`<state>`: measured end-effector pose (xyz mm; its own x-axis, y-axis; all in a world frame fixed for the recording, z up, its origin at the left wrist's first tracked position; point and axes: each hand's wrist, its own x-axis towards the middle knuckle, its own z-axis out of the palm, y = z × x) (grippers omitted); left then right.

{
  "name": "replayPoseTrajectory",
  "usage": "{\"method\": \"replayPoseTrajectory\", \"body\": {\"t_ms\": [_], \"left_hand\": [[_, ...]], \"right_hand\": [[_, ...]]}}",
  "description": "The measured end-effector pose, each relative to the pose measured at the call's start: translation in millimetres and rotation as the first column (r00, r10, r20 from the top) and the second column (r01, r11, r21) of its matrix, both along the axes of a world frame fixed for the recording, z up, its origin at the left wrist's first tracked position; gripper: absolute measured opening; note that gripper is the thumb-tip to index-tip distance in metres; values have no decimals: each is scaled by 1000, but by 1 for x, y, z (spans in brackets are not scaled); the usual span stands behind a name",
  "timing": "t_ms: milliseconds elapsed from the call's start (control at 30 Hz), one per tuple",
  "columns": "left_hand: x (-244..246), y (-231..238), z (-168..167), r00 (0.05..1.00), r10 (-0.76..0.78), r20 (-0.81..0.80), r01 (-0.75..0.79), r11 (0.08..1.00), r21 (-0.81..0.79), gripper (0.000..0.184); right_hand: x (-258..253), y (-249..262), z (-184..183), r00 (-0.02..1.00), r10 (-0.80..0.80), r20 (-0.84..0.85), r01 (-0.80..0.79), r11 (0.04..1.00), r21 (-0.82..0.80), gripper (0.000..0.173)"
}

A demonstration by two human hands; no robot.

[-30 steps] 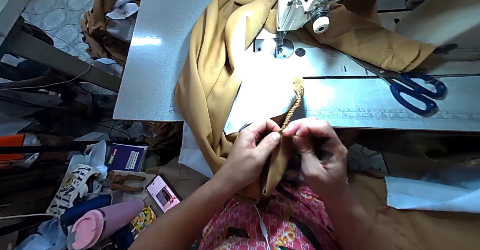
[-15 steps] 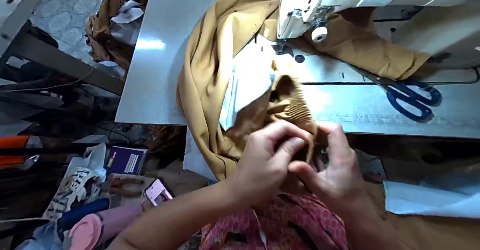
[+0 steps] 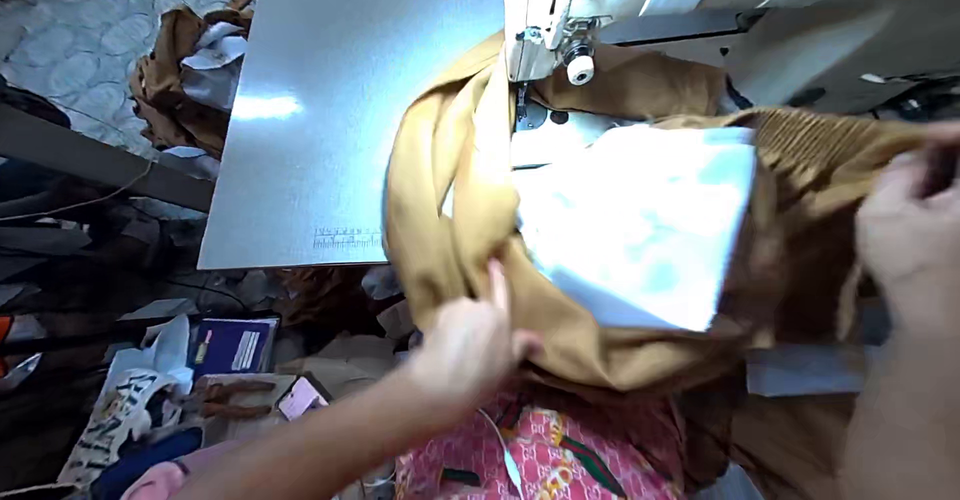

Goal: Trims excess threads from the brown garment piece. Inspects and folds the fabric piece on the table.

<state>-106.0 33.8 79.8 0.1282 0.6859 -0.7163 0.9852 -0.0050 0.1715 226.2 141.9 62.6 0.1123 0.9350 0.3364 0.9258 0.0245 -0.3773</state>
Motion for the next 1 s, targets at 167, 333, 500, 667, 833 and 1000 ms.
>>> {"method": "replayPoseTrajectory", "body": {"t_ms": [167,333,500,667,833,1000], "left_hand": [[1,7,31,908,-189,374,36,924,381,39],[-56,78,-64,961,-203,186,-6,659,752,64],[-78,81,-46,936,349,-44,-240,726,645,71],[-60,54,16,930,249,-271,-195,958,210,72],[-44,5,21,858,-175,482,-192,761,619,70],[-5,6,-18,430,-142,892,-322,899,298,28]], "right_hand": [[-57,6,47,889,449,87,-456,885,98,37],[-94,-31,35,663,736,135,-749,652,119,27],[-76,-43,15,752,657,58,-659,743,118,31],[-73,-49,8,753,656,-47,-649,753,106,25],[-95,-61,7,568,740,-360,-785,619,35,20],[-102,-46,10,381,663,-644,-915,372,-158,25]]}}
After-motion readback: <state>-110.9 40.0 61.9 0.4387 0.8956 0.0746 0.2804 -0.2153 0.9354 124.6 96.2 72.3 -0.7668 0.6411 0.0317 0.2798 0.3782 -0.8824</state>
